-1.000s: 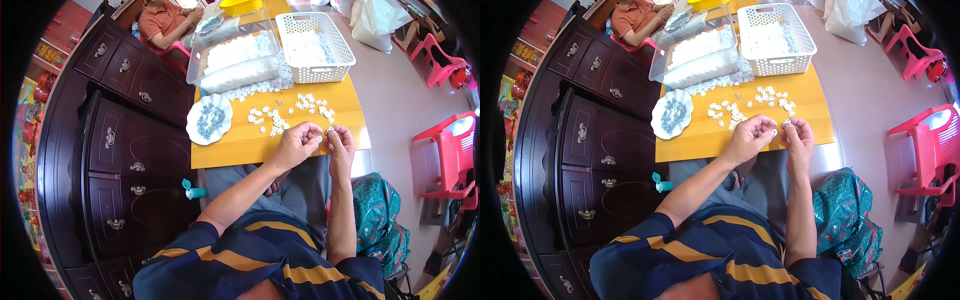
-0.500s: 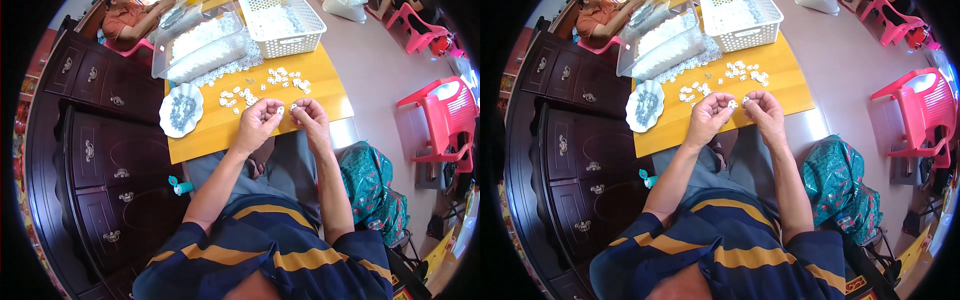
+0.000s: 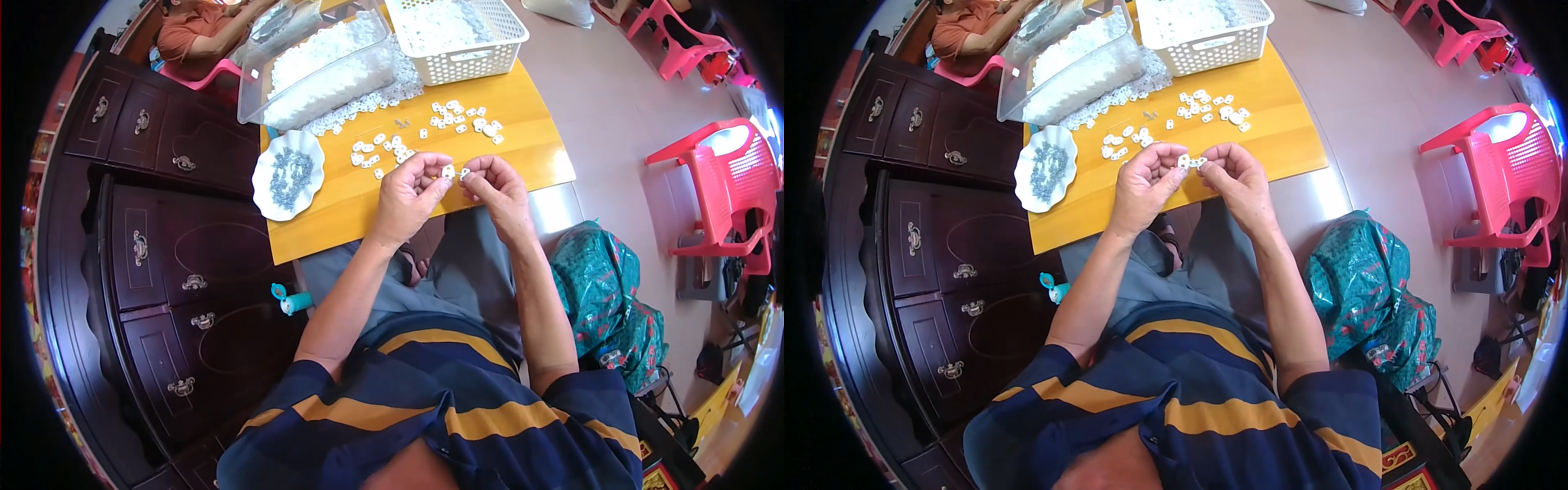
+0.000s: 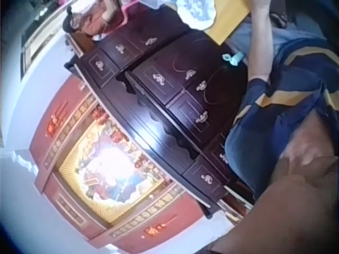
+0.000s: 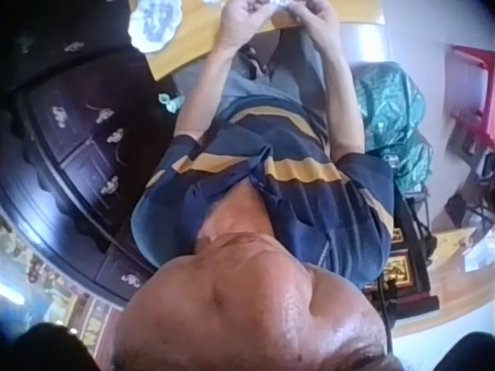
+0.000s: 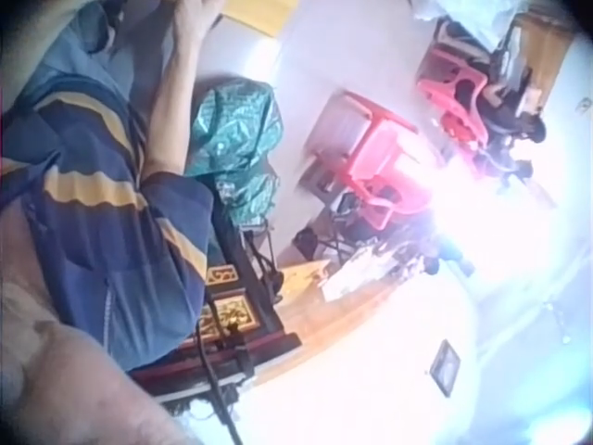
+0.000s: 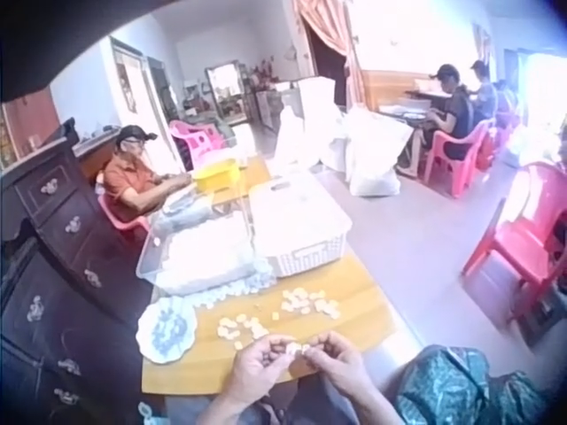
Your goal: Assembling small plastic components by hand by inserting metal fasteners.
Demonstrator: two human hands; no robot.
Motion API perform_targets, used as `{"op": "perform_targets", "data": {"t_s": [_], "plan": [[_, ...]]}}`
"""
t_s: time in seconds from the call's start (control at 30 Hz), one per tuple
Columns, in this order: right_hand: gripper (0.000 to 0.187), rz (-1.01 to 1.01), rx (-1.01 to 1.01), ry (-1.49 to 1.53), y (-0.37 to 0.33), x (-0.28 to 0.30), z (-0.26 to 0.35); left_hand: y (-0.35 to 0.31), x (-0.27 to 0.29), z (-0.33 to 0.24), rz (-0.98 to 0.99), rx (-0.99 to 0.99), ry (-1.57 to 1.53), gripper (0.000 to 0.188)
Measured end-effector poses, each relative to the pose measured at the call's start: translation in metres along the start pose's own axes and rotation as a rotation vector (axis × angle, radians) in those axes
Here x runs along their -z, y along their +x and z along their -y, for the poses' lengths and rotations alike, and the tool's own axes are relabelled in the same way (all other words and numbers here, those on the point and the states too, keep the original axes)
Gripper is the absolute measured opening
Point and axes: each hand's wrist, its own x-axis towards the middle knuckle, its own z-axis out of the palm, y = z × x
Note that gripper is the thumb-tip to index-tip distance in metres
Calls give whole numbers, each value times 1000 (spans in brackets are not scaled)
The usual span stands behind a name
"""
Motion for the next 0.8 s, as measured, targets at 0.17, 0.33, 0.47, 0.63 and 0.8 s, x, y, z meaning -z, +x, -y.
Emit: {"op": "perform_targets", "data": {"t_s": [0.17,0.33,0.47,0.63,0.8], "plan": [[9,-6,-11,-16,-1,0,1,0,0,-2,27,6,25,23],[8,-3,-9,-53,1,1,0,0,0,-3,16,-11,51,23],[8,-3,-10,-31,1,0,-1,-1,0,-2,6,-8,55,23],[8,-11,-12,-27,1,-1,0,-2,1,-3,-3,-33,94,24],[8,10,-12,-29,-1,0,0,-4,2,-6,24,-14,118,23]]}}
